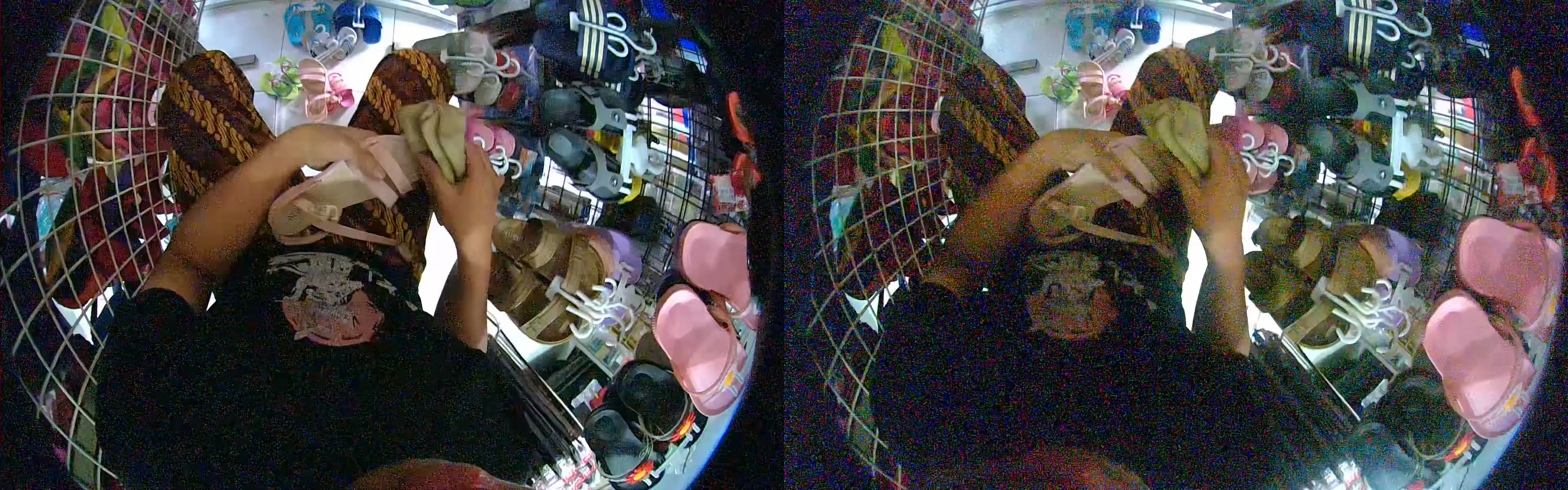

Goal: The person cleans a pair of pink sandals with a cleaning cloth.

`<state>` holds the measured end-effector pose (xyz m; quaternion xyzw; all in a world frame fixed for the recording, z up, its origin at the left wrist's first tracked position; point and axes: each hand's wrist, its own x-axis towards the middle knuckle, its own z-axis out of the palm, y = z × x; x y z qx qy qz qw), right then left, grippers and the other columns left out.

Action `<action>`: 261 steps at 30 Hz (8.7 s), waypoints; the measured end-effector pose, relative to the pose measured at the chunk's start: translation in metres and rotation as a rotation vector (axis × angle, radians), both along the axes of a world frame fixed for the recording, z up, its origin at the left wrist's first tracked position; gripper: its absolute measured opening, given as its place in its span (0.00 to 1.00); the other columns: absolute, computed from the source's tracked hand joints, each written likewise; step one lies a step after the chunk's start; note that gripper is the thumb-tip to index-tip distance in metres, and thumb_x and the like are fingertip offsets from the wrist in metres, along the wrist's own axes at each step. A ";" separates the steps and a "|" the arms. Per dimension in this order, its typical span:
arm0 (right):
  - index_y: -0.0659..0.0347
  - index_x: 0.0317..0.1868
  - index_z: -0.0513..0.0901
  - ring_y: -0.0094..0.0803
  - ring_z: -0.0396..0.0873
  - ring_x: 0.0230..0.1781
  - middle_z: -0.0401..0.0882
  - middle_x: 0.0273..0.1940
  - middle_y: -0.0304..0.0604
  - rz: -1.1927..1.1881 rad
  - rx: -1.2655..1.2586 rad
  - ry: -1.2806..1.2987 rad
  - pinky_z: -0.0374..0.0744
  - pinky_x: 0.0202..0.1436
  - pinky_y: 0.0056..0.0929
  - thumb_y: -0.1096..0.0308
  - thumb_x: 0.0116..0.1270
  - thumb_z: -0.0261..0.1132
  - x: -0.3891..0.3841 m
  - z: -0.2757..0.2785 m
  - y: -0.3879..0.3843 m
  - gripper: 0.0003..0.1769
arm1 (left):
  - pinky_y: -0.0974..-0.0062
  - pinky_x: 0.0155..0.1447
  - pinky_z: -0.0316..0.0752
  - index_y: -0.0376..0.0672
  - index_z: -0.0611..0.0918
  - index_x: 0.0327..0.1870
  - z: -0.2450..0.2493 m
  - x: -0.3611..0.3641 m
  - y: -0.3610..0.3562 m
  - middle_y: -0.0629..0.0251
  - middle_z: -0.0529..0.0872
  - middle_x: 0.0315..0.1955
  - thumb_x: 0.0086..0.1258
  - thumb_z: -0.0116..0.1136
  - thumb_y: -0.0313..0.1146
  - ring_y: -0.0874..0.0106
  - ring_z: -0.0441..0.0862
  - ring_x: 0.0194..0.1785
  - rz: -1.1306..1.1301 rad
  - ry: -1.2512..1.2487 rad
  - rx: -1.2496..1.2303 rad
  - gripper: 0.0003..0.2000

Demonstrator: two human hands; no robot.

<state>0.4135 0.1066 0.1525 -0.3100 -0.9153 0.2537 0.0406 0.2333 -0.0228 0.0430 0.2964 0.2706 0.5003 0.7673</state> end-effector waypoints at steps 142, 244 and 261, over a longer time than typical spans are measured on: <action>0.38 0.59 0.80 0.46 0.79 0.40 0.75 0.45 0.47 0.234 0.090 0.024 0.79 0.43 0.39 0.63 0.52 0.73 0.011 -0.011 -0.049 0.30 | 0.55 0.65 0.71 0.36 0.67 0.67 0.010 0.007 0.003 0.50 0.77 0.60 0.69 0.47 0.51 0.54 0.77 0.60 0.767 -0.370 -0.282 0.32; 0.42 0.62 0.76 0.48 0.77 0.51 0.75 0.51 0.46 0.430 -0.265 -0.314 0.78 0.55 0.42 0.72 0.43 0.74 0.033 0.030 -0.044 0.41 | 0.78 0.44 0.80 0.44 0.44 0.78 0.028 -0.038 -0.022 0.60 0.47 0.78 0.48 0.64 0.19 0.69 0.54 0.75 -0.127 0.600 0.400 0.54; 0.46 0.62 0.76 0.48 0.77 0.49 0.76 0.49 0.47 0.182 -0.189 -0.381 0.75 0.55 0.43 0.69 0.47 0.70 0.030 0.030 -0.025 0.37 | 0.65 0.75 0.53 0.43 0.52 0.75 0.041 -0.020 -0.025 0.56 0.58 0.72 0.53 0.70 0.26 0.64 0.55 0.75 0.224 0.518 0.246 0.48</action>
